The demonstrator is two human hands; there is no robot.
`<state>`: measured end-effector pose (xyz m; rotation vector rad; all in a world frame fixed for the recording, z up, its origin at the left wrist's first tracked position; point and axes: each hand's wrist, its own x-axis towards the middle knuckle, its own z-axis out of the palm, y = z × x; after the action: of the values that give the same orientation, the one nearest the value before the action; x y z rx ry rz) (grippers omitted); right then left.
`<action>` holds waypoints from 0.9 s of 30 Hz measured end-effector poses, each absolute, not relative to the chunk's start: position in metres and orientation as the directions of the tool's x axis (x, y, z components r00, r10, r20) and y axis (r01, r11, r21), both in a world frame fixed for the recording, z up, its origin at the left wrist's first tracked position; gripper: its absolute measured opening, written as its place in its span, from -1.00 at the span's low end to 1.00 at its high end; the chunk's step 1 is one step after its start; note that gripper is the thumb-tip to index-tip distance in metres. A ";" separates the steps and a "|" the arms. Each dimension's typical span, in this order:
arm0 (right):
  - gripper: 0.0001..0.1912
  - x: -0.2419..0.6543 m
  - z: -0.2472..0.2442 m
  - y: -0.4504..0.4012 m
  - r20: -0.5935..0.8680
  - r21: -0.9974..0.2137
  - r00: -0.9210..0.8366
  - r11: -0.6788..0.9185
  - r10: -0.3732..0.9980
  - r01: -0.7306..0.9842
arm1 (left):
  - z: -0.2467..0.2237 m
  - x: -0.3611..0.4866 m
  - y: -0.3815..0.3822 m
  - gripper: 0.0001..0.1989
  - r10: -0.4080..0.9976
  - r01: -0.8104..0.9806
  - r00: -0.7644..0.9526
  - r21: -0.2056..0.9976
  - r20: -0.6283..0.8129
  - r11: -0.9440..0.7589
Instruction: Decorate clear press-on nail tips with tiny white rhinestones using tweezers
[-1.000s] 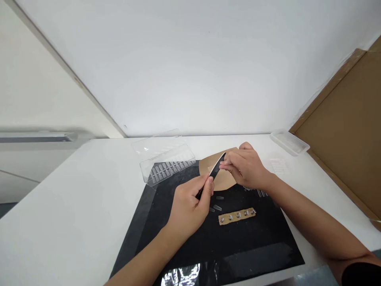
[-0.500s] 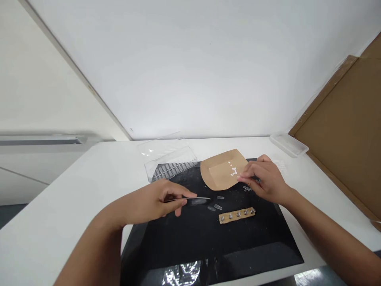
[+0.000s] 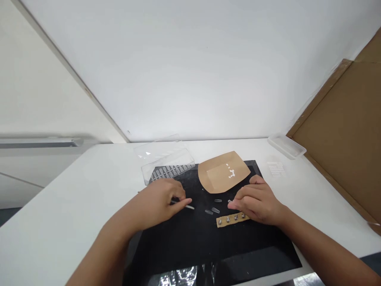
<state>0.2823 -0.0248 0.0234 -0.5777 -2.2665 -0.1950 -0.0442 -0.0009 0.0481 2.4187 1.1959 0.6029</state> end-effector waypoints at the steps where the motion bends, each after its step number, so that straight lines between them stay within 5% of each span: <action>1: -0.70 0.282 0.022 -0.026 0.716 -0.030 -0.611 0.889 0.338 0.457 | 0.050 -0.038 -0.002 -0.66 0.783 0.647 0.595 0.469 0.183 -0.601; 4: -0.81 0.280 0.018 -0.029 0.700 0.005 -0.647 0.903 0.303 0.429 | 0.052 -0.018 -0.007 -0.69 0.706 0.583 0.694 0.464 0.142 -0.667; 8: -0.72 0.275 0.018 -0.034 0.710 0.076 -0.661 0.907 0.242 0.414 | 0.049 0.007 -0.016 -0.85 0.624 0.385 0.761 0.649 0.180 -0.657; 16: -0.60 0.270 0.020 -0.042 0.744 0.207 -0.648 0.863 0.167 0.460 | 0.042 0.020 -0.017 -0.87 0.652 0.247 0.732 0.815 0.198 -0.524; 27: -0.60 0.268 0.019 -0.044 0.770 0.235 -0.622 0.843 0.142 0.484 | 0.028 0.033 -0.023 -0.82 0.782 0.099 0.624 0.991 0.013 -0.095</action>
<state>0.2681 -0.0440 0.0194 -0.4538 -2.2159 -0.5465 0.0330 -0.0230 0.0283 1.5855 0.7523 0.6740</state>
